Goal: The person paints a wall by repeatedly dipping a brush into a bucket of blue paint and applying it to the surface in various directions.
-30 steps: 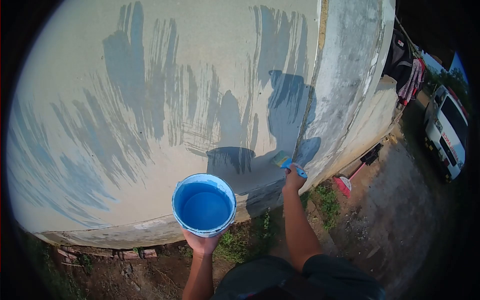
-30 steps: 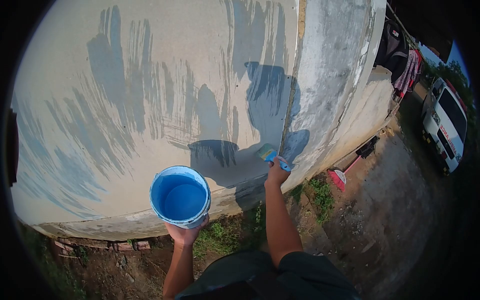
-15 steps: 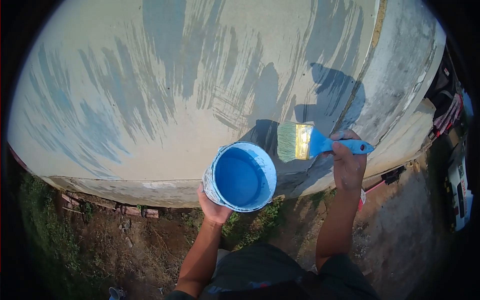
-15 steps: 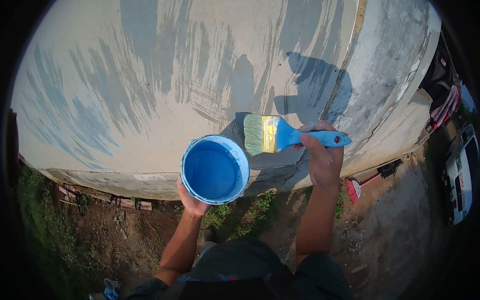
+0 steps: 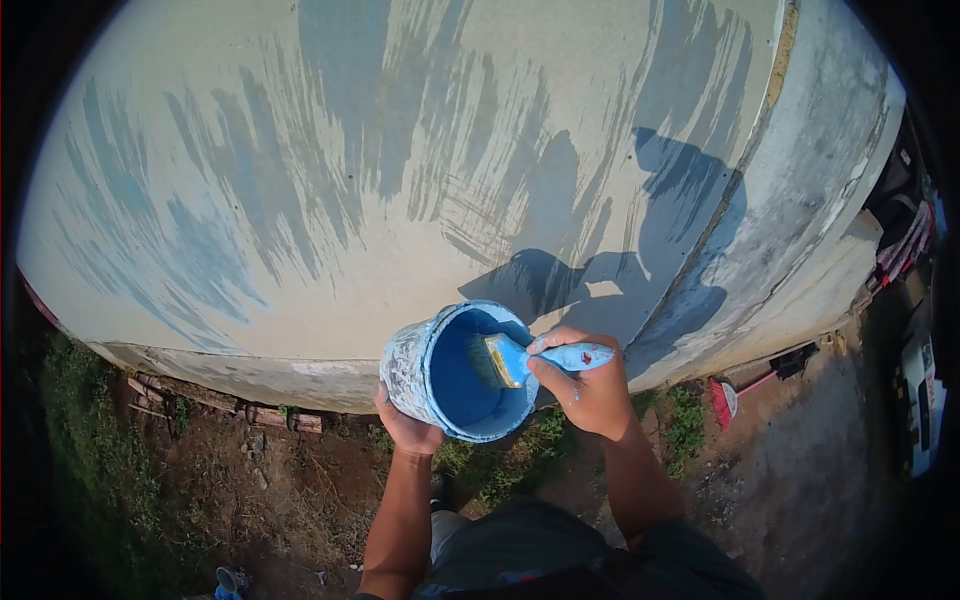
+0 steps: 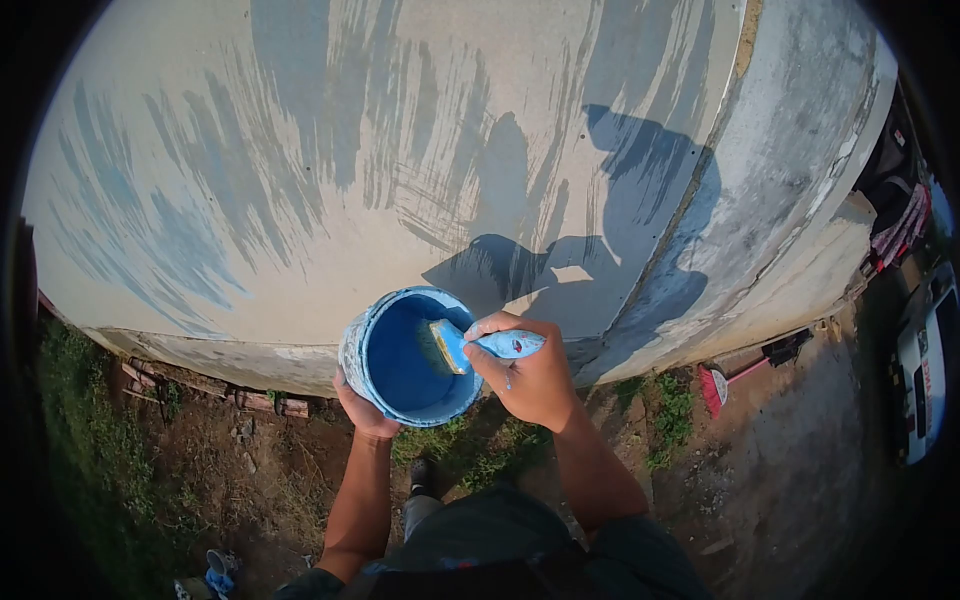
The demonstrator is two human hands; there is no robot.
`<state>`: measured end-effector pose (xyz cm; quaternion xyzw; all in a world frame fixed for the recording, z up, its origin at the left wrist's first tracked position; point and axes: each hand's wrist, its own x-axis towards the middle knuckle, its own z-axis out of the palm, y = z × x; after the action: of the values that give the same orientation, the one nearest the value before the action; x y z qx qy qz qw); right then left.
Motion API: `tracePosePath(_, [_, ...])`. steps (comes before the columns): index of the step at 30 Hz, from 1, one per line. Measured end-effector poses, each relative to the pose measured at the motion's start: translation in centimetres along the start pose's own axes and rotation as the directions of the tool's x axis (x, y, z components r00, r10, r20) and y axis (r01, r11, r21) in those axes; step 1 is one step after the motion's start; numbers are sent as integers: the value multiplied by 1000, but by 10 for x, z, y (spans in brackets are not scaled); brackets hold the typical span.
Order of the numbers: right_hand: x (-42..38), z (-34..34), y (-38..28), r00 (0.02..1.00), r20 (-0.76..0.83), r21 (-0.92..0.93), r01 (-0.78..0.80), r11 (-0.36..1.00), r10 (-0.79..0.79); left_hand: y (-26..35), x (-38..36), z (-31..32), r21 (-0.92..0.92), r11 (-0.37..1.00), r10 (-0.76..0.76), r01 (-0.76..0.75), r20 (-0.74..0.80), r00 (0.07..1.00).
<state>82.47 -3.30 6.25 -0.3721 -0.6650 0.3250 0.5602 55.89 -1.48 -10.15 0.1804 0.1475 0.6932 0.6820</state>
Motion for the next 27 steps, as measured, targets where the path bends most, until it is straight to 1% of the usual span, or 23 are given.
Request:
tracePosePath(1, [-1, 3, 1, 1000, 1, 0, -5, 1000, 5, 2, -1, -1, 0, 1000, -2, 2, -5, 1000])
tracePosePath(3, [-4, 8, 3, 1000, 12, 74, -28, 997, 28, 5, -1, -1, 9, 1000, 24, -24, -41, 999])
tracePosePath(4, [-6, 9, 6, 999, 26, 60, -21, 998, 19, 7, -4, 3, 4, 1000, 21, -21, -9, 1000])
tracePosePath(7, [-11, 14, 12, 1000, 15, 39, 3, 999, -4, 11, -2, 4, -2, 999, 44, -44, 10, 999])
tracePosePath(10, [-15, 15, 20, 999, -8, 55, 32, 998, -31, 13, -4, 9, 17, 999, 42, -43, 34, 999])
tracePosePath(14, [-19, 11, 19, 999, -19, 56, 30, 998, -29, 11, -5, 9, 8, 999, 30, -31, 79, 996])
tracePosePath(16, [-22, 5, 16, 996, -5, 38, -84, 996, 84, 5, -5, 8, 19, 999, 36, -37, 39, 999])
tracePosePath(17, [-25, 4, 20, 997, -8, 37, -83, 996, 83, 2, -6, 7, 18, 999, 34, -35, 41, 999])
tracePosePath(19, [-32, 4, 36, 974, -115, 292, -156, 944, 197, -4, -7, 5, -16, 1000, -7, 8, 20, 1000])
tracePosePath(20, [-35, 2, 41, 975, -115, 291, -152, 945, 192, -8, -8, 5, -16, 1000, -5, 5, 24, 1000])
tracePosePath(22, [-39, -2, 46, 935, -187, 565, -147, 812, 300, -16, -11, 11, -50, 994, -94, 95, 20, 995])
tracePosePath(23, [-41, -4, 48, 936, -191, 565, -142, 813, 296, -20, -12, 13, -49, 994, -96, 97, 25, 995])
tracePosePath(25, [-45, -7, 48, 881, -257, 707, -109, 698, 398, -25, -18, 26, -119, 968, -222, 221, 3, 975])
tracePosePath(26, [-47, -8, 47, 878, -266, 704, -106, 702, 399, -28, -20, 27, -139, 960, -240, 243, 37, 970])
tracePosePath(27, [-49, -7, 43, 877, -284, 695, -90, 713, 387, -30, -24, 27, -143, 957, -250, 253, 40, 967])
